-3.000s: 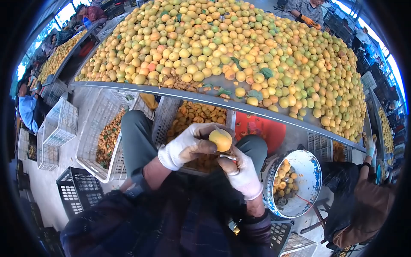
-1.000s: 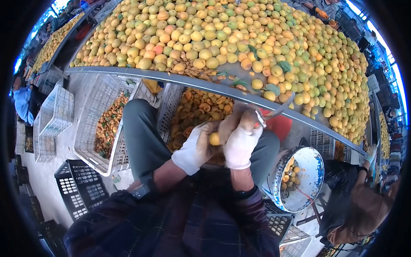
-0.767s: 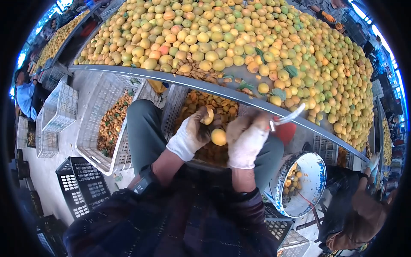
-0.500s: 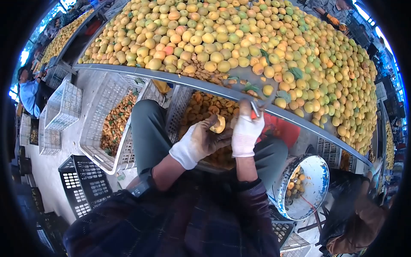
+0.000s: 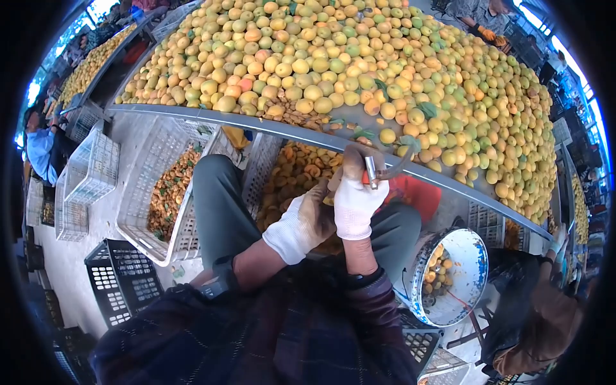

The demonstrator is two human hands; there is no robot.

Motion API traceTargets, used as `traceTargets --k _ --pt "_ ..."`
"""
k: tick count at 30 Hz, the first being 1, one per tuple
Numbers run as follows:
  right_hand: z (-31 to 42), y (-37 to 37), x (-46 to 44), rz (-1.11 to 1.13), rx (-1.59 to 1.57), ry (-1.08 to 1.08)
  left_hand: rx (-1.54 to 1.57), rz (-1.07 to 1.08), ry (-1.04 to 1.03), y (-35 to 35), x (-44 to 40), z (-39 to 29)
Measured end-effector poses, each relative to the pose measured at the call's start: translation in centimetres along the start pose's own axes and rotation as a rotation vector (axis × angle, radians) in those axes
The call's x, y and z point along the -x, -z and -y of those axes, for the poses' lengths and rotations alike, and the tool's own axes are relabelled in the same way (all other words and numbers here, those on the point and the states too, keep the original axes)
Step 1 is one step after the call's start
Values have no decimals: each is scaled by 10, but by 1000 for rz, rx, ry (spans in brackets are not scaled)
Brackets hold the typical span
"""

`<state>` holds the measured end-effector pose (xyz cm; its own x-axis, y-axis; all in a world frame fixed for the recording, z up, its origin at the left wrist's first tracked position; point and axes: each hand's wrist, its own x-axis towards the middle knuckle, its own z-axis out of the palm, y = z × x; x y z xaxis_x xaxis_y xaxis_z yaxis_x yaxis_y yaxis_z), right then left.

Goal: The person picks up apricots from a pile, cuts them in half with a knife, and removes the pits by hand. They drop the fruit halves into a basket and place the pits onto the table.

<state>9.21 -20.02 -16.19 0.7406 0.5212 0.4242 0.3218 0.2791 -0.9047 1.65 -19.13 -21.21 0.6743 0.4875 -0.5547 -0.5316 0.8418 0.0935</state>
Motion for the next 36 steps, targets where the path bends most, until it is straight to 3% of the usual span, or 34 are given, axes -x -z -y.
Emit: traceTargets --k 1,2,5,6,7,9,13,15,17,21,24,25,27,29,30,31,32,34,36 --pt "-2 1 1 12 1 46 -96 -62 -27 -2 3 2" --pt "12 4 1 34 -80 -123 -193 -125 -55 -7 8 3" --pt "-3 11 -3 60 -165 -217 -324 -202 -103 -24 31 8" --pt "-8 13 -5 46 -89 -75 -329 -202 -100 -22 32 8" --pt "-9 21 -7 40 -90 -73 -336 -181 -63 -19 32 7" --pt "-1 33 -9 80 -754 -643 -345 -164 -26 -19 34 6" --pt "-14 44 -11 12 -907 -759 -311 -133 108 -17 34 10" --pt "-28 49 -9 64 -973 -710 -312 -97 139 -18 36 10" --pt "-40 51 -6 138 -1409 -915 -257 -19 196 -17 41 8" --pt "-40 46 -4 330 -1430 -809 -270 67 245 -8 37 -5" --pt "-10 46 -17 70 -1139 -645 -368 43 76 -15 41 -15" --pt "-6 54 -23 263 -1069 -562 -368 44 67 -14 42 -22" --pt "10 58 -26 242 -472 -588 -433 150 18 -16 45 -37" --pt "-1 56 -21 567 80 -355 -513 157 -29 -24 51 -36" --pt "-1 49 -11 646 141 -190 -701 172 -68 -30 54 -35" --pt "6 47 -6 670 83 -392 -889 187 -111 -34 55 -34" --pt "-1 48 -6 637 65 -399 -802 287 -51 -33 51 -40" --pt "-12 45 -9 595 46 -394 -894 285 -107 -33 49 -42" --pt "-15 40 -8 310 -301 -699 -1015 270 -185 -43 56 -42"
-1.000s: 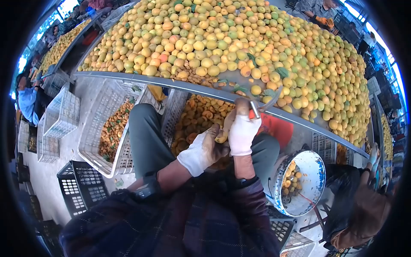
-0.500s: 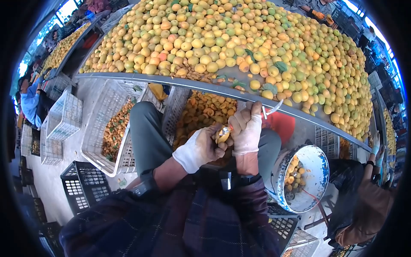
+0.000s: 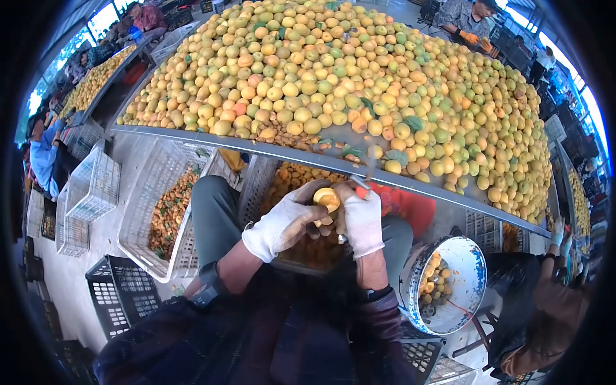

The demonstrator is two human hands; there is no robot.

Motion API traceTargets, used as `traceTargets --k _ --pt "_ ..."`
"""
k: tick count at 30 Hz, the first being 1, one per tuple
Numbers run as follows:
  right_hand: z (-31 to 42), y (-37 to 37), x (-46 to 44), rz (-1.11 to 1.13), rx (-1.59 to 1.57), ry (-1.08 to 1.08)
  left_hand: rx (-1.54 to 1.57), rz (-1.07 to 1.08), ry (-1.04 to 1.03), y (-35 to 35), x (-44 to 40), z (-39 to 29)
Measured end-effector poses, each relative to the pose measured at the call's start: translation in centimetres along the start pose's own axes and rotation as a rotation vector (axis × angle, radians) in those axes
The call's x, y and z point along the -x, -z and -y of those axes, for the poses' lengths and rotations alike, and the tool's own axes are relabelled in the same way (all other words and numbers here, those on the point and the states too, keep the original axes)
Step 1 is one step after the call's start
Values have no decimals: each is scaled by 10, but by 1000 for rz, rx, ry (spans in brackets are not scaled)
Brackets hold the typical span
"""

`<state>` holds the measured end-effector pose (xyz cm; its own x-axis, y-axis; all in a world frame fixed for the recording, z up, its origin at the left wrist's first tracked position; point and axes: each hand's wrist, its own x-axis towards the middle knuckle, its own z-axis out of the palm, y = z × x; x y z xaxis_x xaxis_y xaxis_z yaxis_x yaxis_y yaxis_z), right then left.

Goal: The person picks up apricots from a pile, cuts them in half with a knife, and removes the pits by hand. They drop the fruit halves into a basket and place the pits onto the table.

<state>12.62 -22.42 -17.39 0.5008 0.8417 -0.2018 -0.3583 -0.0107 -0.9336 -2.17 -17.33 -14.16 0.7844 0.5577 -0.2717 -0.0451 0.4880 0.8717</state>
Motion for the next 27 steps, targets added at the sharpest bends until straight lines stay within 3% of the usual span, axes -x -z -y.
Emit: traceTargets --k 5,7,9,13,16,19,21,23,25,27 --pt "-1 -5 3 -8 178 99 64 -73 45 5 -5 7" --pt "2 -2 4 205 382 277 -90 34 -70 6 -5 -2" --pt "13 -3 10 230 385 161 -231 3 -34 1 -6 -14" --pt "12 -14 9 -39 199 139 -273 -63 -54 -6 -15 -18" --pt "14 -21 10 -156 103 136 31 -70 -51 -3 -23 -10" --pt "10 -23 0 -221 5 180 -163 -145 -66 -12 -23 -25" --pt "13 -27 -3 -260 67 259 -205 -204 -120 -11 -30 -23" --pt "8 -24 -12 -333 330 573 -244 -264 -172 -7 -39 -18" --pt "9 -23 -13 -334 357 562 -335 -352 -324 1 -52 -11" --pt "16 -27 -12 -369 679 699 -483 -385 -432 4 -64 -6"
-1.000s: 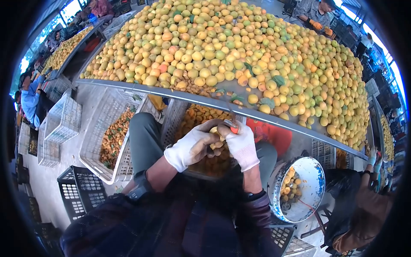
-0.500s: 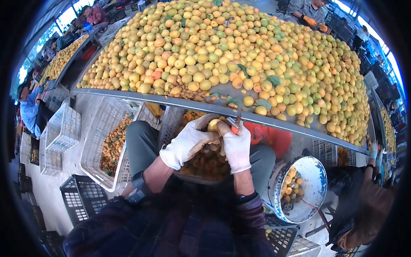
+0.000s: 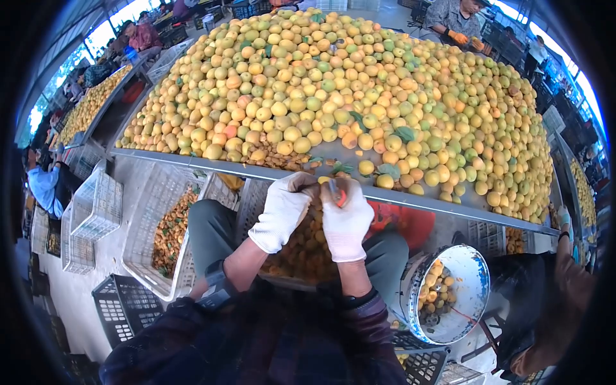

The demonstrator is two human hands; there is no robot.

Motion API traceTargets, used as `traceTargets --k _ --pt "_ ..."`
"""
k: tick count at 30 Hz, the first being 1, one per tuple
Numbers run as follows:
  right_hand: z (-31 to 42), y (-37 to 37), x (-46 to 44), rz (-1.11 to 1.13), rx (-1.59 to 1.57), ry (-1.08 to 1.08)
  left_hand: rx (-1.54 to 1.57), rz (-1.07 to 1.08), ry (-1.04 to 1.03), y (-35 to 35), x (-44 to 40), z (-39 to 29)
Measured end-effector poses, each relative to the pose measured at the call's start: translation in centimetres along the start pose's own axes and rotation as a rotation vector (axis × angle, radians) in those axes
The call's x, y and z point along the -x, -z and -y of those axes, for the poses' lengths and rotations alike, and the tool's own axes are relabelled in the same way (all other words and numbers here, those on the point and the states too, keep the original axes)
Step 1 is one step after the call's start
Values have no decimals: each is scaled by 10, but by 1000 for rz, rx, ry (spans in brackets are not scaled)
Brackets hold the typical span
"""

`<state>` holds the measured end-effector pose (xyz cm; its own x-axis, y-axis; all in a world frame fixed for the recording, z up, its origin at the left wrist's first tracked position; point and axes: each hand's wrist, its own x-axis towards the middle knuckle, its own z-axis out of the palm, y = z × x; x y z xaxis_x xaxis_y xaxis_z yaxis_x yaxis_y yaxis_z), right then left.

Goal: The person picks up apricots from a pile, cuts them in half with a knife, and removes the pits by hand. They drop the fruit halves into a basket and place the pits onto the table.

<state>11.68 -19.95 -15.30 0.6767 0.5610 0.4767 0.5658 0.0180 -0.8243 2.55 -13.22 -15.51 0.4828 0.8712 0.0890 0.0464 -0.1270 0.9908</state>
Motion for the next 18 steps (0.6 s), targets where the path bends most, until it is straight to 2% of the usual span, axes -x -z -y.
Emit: traceTargets --k 2,3,4,6,8,10,11,12,13,14,16,18 --pt "-5 -6 -9 36 233 132 -213 -88 -176 -1 -6 4" --pt "-7 -11 -13 42 234 104 -163 -111 -297 -1 -10 5" --pt "-9 -16 -19 49 233 78 -318 -93 -424 3 -13 5" --pt "-20 -37 -34 -15 -206 -142 -394 -103 -504 13 -21 -6" --pt "-21 -30 -41 52 -591 -550 -423 -215 -437 36 -40 -14" --pt "-14 -17 -31 117 -546 -629 -766 -375 -314 65 -66 -20" --pt "-6 -7 -21 218 -597 -727 -1012 -419 -289 77 -77 -7" --pt "-14 -8 -4 251 -597 -623 -1258 -463 -268 81 -86 0" --pt "-17 -2 10 310 -587 -730 -1181 -345 -157 80 -92 7" --pt "-12 7 20 366 -574 -841 -1183 -359 -223 68 -94 13" --pt "-35 13 44 213 -622 -819 -1063 -227 -418 39 -102 21" --pt "-21 35 39 162 -676 -963 -914 -92 -586 0 -120 30"
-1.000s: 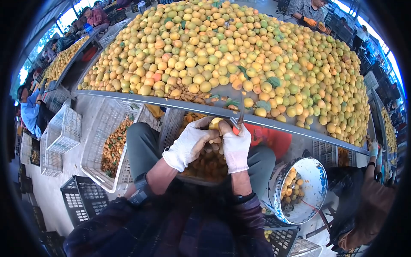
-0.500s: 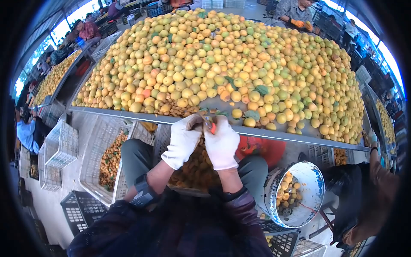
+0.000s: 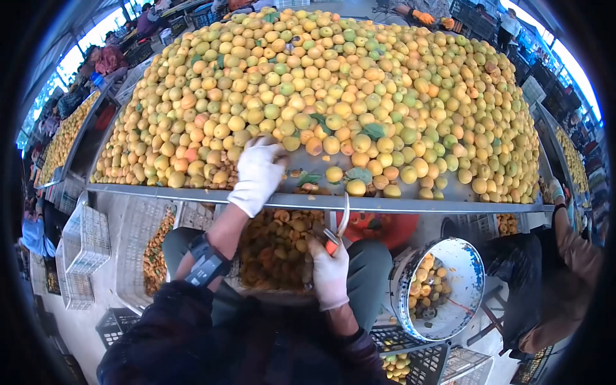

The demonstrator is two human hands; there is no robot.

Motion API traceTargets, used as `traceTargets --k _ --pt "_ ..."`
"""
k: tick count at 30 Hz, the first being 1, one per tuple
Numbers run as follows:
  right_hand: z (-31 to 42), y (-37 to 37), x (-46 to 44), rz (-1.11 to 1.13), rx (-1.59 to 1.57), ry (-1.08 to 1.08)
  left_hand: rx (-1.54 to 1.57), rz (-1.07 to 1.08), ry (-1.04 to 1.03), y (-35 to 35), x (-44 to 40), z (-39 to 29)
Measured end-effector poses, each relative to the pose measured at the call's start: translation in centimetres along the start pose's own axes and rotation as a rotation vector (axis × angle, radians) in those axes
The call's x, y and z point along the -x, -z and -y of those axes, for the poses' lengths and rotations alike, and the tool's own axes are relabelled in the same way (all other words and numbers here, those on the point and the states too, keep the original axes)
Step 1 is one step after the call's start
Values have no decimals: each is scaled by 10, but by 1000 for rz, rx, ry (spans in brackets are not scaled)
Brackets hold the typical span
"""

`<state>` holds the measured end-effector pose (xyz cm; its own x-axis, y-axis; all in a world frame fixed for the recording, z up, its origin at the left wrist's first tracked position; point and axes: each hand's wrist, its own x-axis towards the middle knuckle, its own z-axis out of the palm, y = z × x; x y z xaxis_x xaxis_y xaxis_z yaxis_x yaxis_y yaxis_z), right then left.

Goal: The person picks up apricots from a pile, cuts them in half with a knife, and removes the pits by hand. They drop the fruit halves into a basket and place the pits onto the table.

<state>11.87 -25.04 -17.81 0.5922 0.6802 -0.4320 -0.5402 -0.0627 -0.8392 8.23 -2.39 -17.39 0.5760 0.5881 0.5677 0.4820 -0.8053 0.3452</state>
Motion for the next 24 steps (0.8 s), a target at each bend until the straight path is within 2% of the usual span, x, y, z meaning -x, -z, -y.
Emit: traceTargets --k 2,4,5,7,10,12,13,16,18,19,22,24 --pt "9 11 3 -55 -6 6 92 109 8 -28 -22 -34" --pt "10 25 1 -56 -9 9 65 -8 -1 -63 -41 -63" --pt "10 31 0 -51 -10 8 28 127 43 -68 -54 -79" --pt "14 39 0 -56 -7 30 -81 161 48 -99 -63 -94" --pt "16 49 -7 -57 49 118 -159 239 67 -105 -69 -101" --pt "31 48 -6 -72 -30 122 24 244 59 -83 -66 -100" --pt "22 58 -16 -100 37 209 213 260 110 -65 -60 -98" --pt "56 47 -15 -65 -8 179 1288 449 546 -21 -17 -87" --pt "59 30 -24 -43 42 354 1592 436 731 13 16 -92" --pt "58 27 -29 -12 204 432 1666 461 683 22 32 -90" --pt "56 9 -26 164 234 423 1851 444 848 49 63 -99" --pt "61 0 -14 255 207 379 1885 428 839 63 71 -94"
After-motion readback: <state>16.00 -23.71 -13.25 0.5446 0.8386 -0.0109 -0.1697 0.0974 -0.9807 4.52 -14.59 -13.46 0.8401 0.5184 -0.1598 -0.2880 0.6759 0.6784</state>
